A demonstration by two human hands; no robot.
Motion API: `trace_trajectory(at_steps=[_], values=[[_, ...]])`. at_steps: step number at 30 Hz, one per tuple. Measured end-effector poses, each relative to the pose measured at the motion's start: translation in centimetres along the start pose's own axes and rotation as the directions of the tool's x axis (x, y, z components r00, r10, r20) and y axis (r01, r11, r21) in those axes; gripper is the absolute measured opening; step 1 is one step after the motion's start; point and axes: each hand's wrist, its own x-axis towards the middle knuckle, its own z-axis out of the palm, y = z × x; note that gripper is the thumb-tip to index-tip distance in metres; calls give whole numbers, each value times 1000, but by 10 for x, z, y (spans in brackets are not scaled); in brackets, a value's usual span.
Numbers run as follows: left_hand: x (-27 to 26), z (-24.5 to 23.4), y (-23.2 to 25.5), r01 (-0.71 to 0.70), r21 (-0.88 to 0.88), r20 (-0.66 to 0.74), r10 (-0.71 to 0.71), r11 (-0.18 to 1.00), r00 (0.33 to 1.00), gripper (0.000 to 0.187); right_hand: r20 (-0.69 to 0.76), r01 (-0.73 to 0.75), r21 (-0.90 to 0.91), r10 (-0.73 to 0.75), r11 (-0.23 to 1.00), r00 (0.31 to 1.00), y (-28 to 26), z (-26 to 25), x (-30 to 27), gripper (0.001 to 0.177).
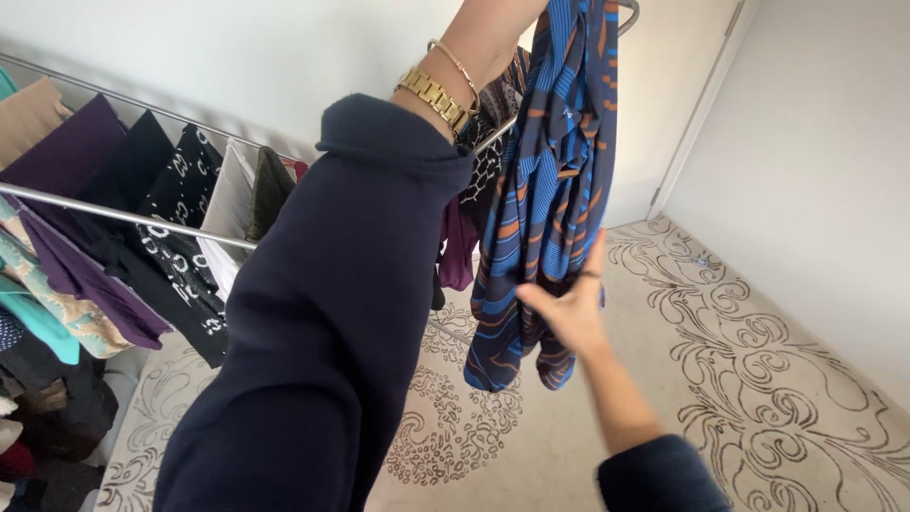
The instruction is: The person takes two patterned garments from a red laundry basket, unfolds each one, and hangs them on a metal drying rack using clothespins. The first garment is hung from 00:00 to 00:46, and the second from 00:51 to 01:37.
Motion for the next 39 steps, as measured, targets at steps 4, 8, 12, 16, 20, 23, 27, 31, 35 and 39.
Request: trace_trajectory(at_steps=[4, 8, 12, 16, 20, 23, 27, 31, 35, 39], values=[[2, -9, 3, -20, -18, -29, 20, 1000, 999, 28, -221, -184, -333, 113, 925, 969, 13, 38, -21, 156], [3, -29, -6, -50, -37, -55, 48, 998, 997, 24, -308, -295, -358, 186, 886, 933, 1, 59, -14, 154], [-7, -51, -10, -59, -44, -72, 55, 997, 996, 21, -391, -421, -348, 278, 838, 877, 23, 72, -1, 147], [5, -54, 5, -52, -62, -89, 47, 997, 995, 17, -451, -471, -415, 274, 778, 849, 41, 68, 13, 123], [10, -55, 22, -47, -85, -108, 38, 995, 993, 15, -423, -434, -473, 234, 767, 875, 87, 59, 33, 78], [8, -58, 25, -41, -111, -125, 27, 993, 992, 14, -447, -417, -565, 161, 712, 880, 119, 44, 48, 81], [9, -68, 23, -40, -145, -140, 20, 989, 990, 14, -361, -272, -696, 4, 665, 932, 158, 15, 71, 70], [12, -80, 13, -37, -188, -147, 9, 982, 989, 15, -304, -566, -578, 488, 589, 818, 168, -14, 109, 65], [17, -107, -16, -29, -228, -142, -4, 973, 990, 17, -287, -575, -528, 506, 625, 814, 162, -14, 141, 63], [12, -155, -63, 52, -169, -229, -90, 984, 969, 8, -223, -570, -412, 528, 711, 820, 160, -4, 189, 58]])
